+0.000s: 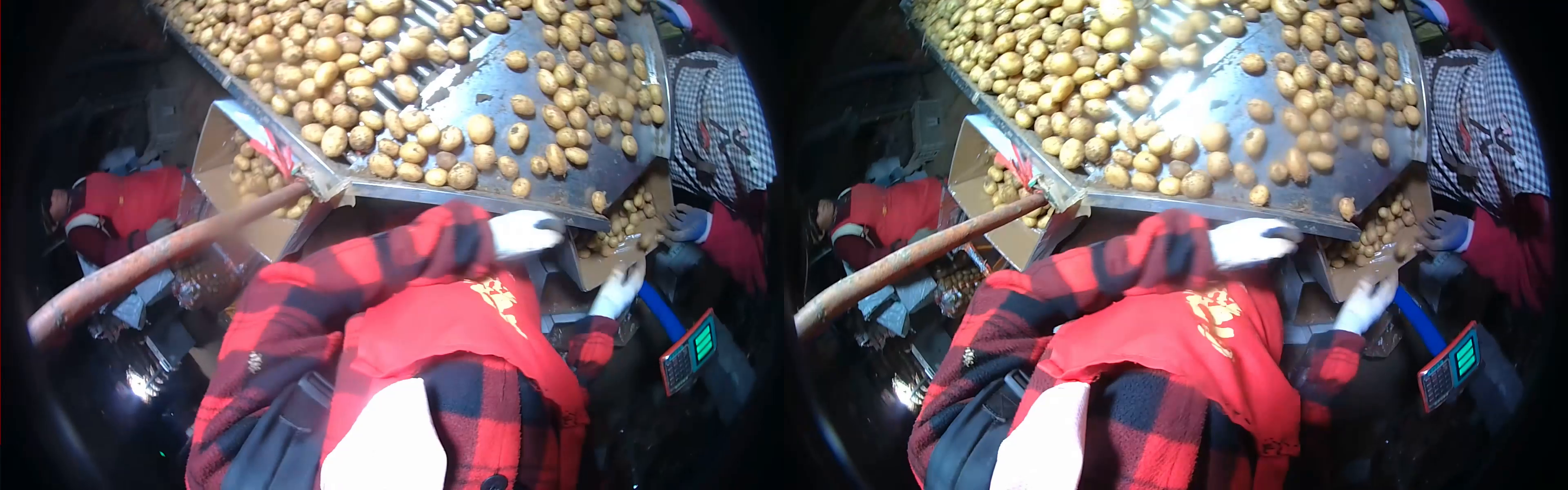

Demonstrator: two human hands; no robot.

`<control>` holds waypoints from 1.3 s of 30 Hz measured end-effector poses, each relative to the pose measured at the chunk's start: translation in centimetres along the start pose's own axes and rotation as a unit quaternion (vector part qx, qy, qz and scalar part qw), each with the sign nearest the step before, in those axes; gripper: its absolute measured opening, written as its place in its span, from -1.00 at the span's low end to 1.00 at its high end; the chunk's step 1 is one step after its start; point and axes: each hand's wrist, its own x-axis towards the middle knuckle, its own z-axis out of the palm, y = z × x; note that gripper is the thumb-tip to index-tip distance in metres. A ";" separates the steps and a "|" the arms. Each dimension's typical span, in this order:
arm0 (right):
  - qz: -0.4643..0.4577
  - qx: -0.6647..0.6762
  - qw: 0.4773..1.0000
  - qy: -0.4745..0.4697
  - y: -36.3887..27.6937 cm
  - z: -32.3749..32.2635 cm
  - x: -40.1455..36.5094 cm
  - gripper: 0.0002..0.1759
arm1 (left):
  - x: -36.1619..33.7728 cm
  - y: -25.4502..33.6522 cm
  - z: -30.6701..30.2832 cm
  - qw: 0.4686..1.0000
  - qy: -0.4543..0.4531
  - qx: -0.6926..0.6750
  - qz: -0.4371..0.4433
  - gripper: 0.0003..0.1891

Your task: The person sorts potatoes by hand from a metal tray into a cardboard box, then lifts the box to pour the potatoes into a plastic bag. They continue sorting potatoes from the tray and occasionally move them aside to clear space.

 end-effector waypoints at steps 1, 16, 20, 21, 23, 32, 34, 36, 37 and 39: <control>-0.075 -0.040 0.995 -0.044 -3.6 3.1 0.0 -0.41 | -1.7 -3.2 -0.9 1.000 0.009 0.018 0.023 -0.55; -0.648 -0.065 0.697 -0.300 -31.4 23.8 0.7 -0.50 | -19.4 -4.8 -3.6 0.844 0.262 -0.463 -0.064 -0.53; -0.762 -0.079 0.475 -0.432 -23.6 23.9 -2.9 -0.58 | -20.5 -4.2 -4.1 0.838 0.279 -0.464 -0.062 -0.57; -0.735 -0.087 0.491 -0.460 -23.8 24.3 -3.4 -0.60 | -20.4 -4.1 -4.2 0.838 0.278 -0.465 -0.060 -0.57; -0.707 -0.112 0.507 -0.480 -25.3 25.5 -4.9 -0.69 | -19.4 -3.9 -4.7 0.850 0.240 -0.467 -0.050 -0.55; -0.457 0.087 0.682 -0.564 -30.1 21.1 -6.3 -0.74 | -17.5 -1.6 -7.0 0.712 0.231 -0.655 0.100 -0.56; -0.483 0.151 0.636 -0.583 -31.2 21.2 -6.4 -0.66 | -17.3 -3.2 -8.0 0.684 0.250 -0.679 0.092 -0.57; -0.457 0.088 0.733 -0.496 -32.3 25.1 -4.1 -0.64 | -17.7 -4.4 -9.0 0.701 0.196 -0.676 0.115 -0.54; -0.517 0.096 0.742 -0.415 -32.9 28.1 -2.5 -0.64 | -17.8 -4.7 -9.2 0.705 0.191 -0.672 0.122 -0.51; -0.621 -0.029 0.722 -0.302 -34.7 32.6 -0.9 -0.62 | -17.9 -3.9 -9.1 0.712 0.189 -0.664 0.131 -0.47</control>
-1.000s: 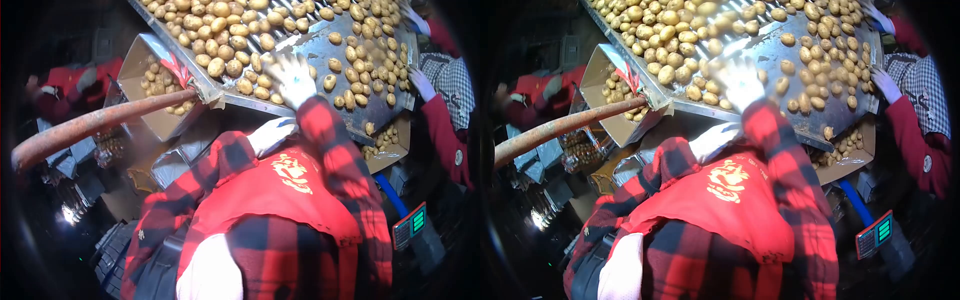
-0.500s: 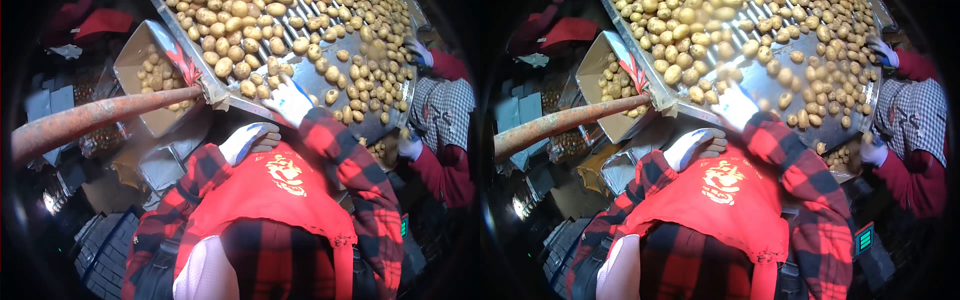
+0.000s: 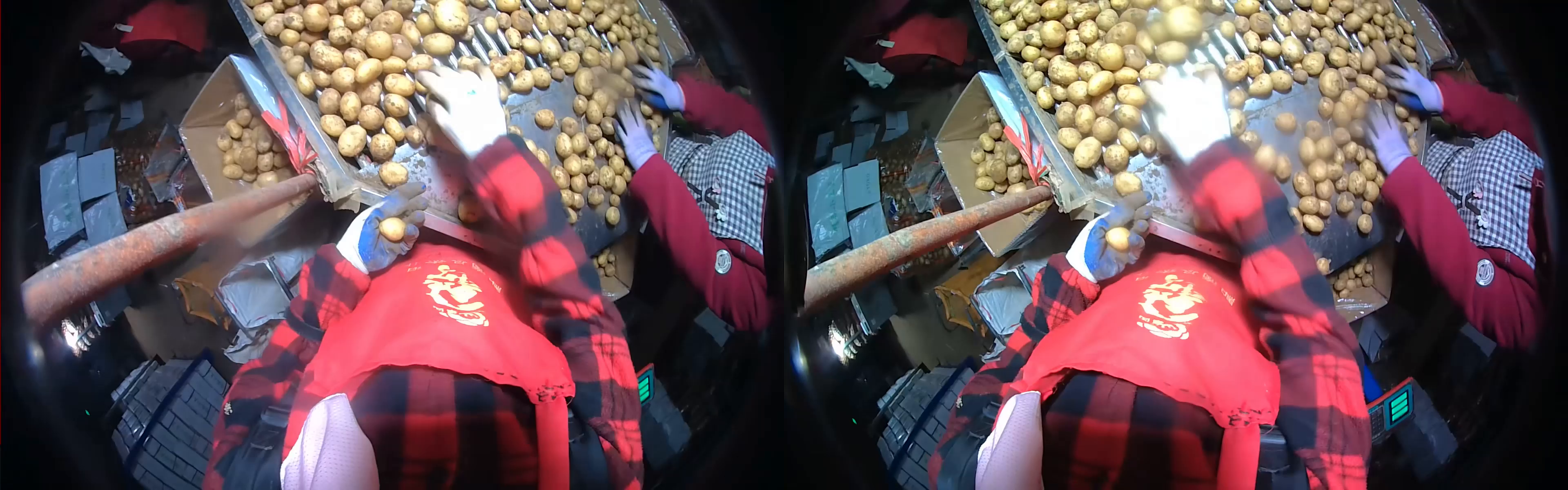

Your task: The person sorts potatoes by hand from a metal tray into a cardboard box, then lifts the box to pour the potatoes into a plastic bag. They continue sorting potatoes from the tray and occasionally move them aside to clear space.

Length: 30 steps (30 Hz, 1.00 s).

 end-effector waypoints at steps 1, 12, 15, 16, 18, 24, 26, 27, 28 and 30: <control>-0.005 -0.128 0.989 -0.067 -0.3 0.5 1.9 -0.62 | 0.0 -0.4 1.8 0.999 0.035 0.004 0.027 -0.55; 0.033 0.112 0.993 -0.033 -0.5 0.5 -0.4 -0.65 | 3.1 1.9 4.2 0.992 0.062 -0.003 0.111 -0.33; 0.025 0.278 0.957 -0.077 -1.8 -2.4 -0.5 -0.58 | 4.9 3.9 1.6 0.986 0.053 -0.118 0.101 -0.55; 0.057 0.259 0.962 -0.064 0.0 -2.0 1.7 -0.53 | 4.7 4.1 5.8 0.986 0.105 -0.043 0.121 -0.61; 0.107 0.157 0.982 0.022 4.9 0.4 7.3 -0.47 | 5.2 4.7 5.6 0.991 0.060 -0.007 0.118 -0.64; 0.050 -0.007 0.998 0.025 4.7 3.3 7.2 -0.58 | 5.1 4.7 8.5 0.989 0.020 -0.065 0.129 -0.67; -0.003 -0.002 1.000 0.023 3.8 1.3 4.2 -0.67 | 5.1 5.3 7.9 0.987 -0.013 -0.112 0.118 -0.65; -0.050 0.028 0.993 0.105 4.0 1.4 2.6 -0.70 | 5.2 5.7 7.6 0.985 -0.037 -0.136 0.103 -0.62; -0.026 0.037 0.997 0.064 4.3 -0.6 2.9 -0.68 | 5.3 5.9 7.7 0.982 -0.048 -0.160 0.086 -0.60; 0.054 -0.045 0.997 0.030 7.0 -2.2 4.4 -0.63 | 5.9 6.2 8.0 0.978 -0.061 -0.187 0.070 -0.58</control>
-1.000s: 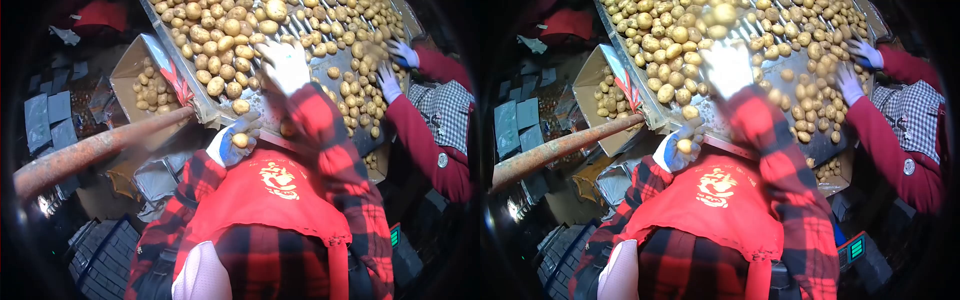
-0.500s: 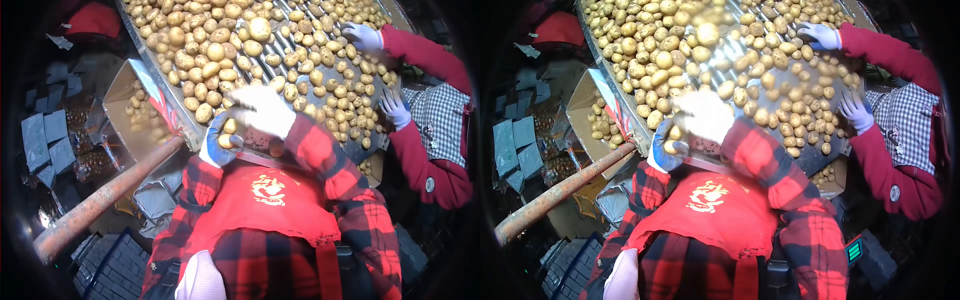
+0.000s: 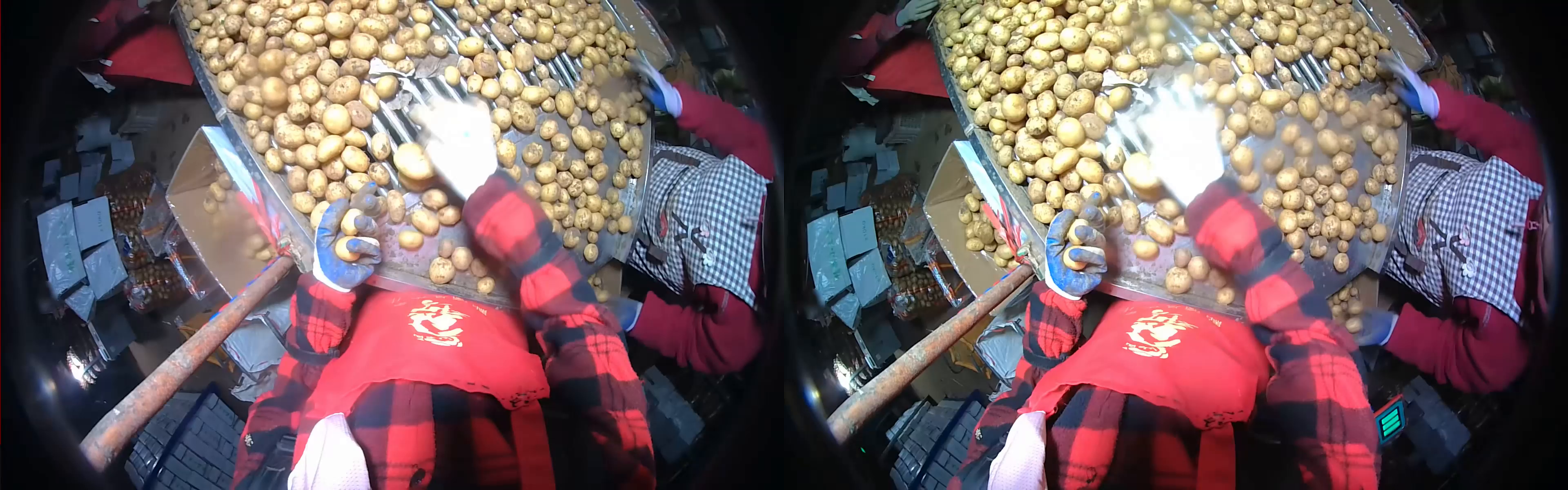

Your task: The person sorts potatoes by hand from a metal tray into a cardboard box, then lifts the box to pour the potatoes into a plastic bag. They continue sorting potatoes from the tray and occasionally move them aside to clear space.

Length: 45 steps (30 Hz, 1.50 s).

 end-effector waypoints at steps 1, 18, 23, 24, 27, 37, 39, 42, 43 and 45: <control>0.035 -0.045 0.998 -0.022 1.3 -0.6 0.9 -0.61 | 0.6 -0.4 0.2 0.999 0.000 -0.035 -0.008 -0.56; 0.151 -0.151 0.976 -0.050 8.3 1.0 -1.4 -0.52 | 7.8 -2.0 3.7 0.997 0.014 -0.074 0.017 -0.72; 0.175 -0.128 0.946 -0.241 13.4 2.5 4.9 -0.61 | 8.8 -1.6 2.0 0.996 -0.011 0.062 -0.068 -0.79; 0.223 0.029 0.949 -0.222 14.3 0.4 4.8 -0.58 | 8.7 -1.5 1.3 0.993 -0.018 0.078 -0.081 -0.78; 0.304 0.337 0.885 -0.104 13.8 -0.2 1.5 -0.44 | 9.1 -1.1 2.6 0.989 -0.012 0.121 -0.082 -0.62; -0.029 -0.020 0.989 -0.146 9.7 4.8 14.3 -0.47 | 9.4 1.1 3.9 0.985 -0.129 0.074 -0.088 -0.35; -0.006 -0.131 0.970 -0.207 9.3 7.7 16.5 -0.54 | 8.7 1.2 3.6 0.987 -0.127 0.061 -0.081 -0.36; -0.013 -0.208 0.936 -0.284 8.0 5.9 15.9 -0.70 | 7.9 0.9 2.2 0.994 -0.100 0.004 -0.050 -0.38; -0.027 -0.222 0.943 -0.247 8.6 6.2 14.3 -0.73 | 7.8 0.8 1.7 0.995 -0.092 -0.014 -0.044 -0.39; -0.034 -0.220 0.960 -0.170 9.2 6.8 12.0 -0.76 | 7.3 0.2 1.1 0.996 -0.072 -0.052 -0.032 -0.40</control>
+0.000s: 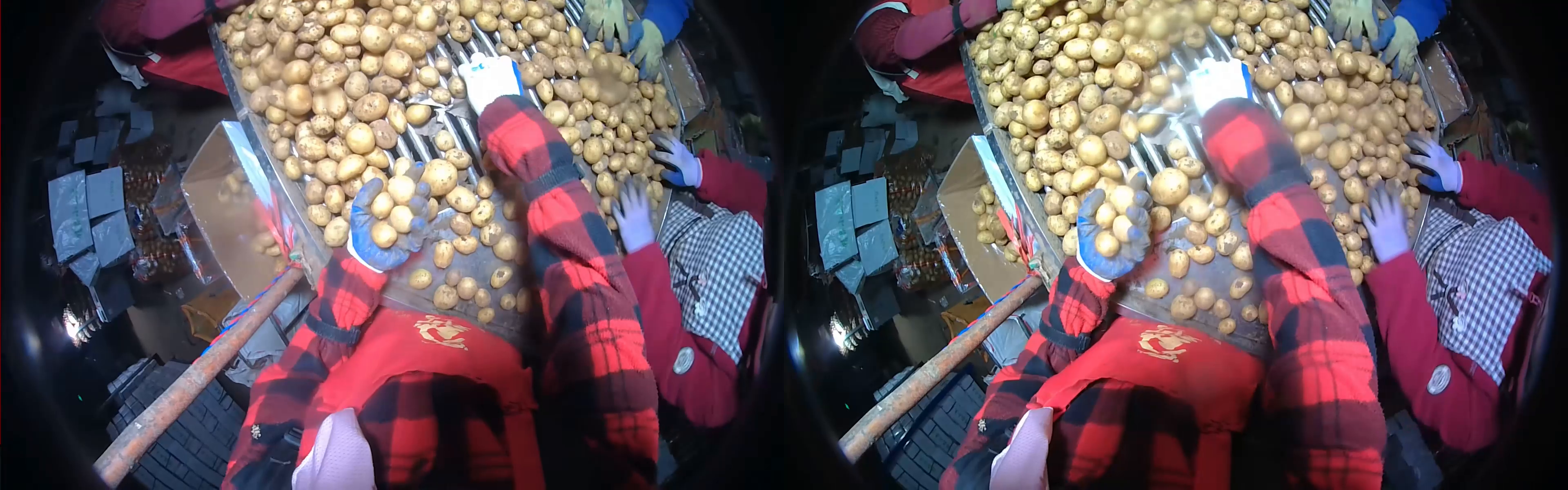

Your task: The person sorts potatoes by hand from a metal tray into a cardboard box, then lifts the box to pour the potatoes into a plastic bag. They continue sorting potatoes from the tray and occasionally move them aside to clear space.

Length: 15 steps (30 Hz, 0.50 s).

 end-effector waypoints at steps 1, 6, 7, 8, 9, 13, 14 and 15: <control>0.001 0.035 0.999 0.018 0.4 -0.4 -1.4 -0.73 | 0.1 -0.6 -0.1 0.999 -0.024 -0.011 0.019 -0.39; 0.143 0.561 0.815 -0.027 -1.7 -7.9 -10.1 -0.56 | 0.4 -1.7 0.9 0.997 -0.002 0.019 0.071 -0.39; 0.122 0.598 0.790 -0.054 -2.9 -9.1 -12.1 -0.58 | 0.7 -1.3 0.6 0.993 0.015 0.089 0.072 -0.40; 0.049 0.546 0.836 -0.017 -3.9 -8.5 -13.2 -0.61 | 0.9 -1.0 0.2 0.984 0.031 0.159 0.072 -0.42; -0.019 0.488 0.872 0.029 -4.9 -7.9 -14.2 -0.63 | 0.9 -0.4 -1.5 0.962 0.076 0.217 0.145 -0.42; -0.009 0.454 0.880 0.142 -3.8 -7.3 -8.7 -0.69 | -0.1 0.2 -1.2 0.984 0.047 0.123 0.122 -0.45; -0.012 0.341 0.933 0.116 -3.7 -5.8 -6.9 -0.65 | -0.5 0.5 -1.0 0.988 0.039 0.093 0.115 -0.45; -0.048 0.166 0.985 0.022 -3.7 -4.3 -4.9 -0.51 | -0.7 0.6 -0.8 0.992 0.030 0.064 0.106 -0.46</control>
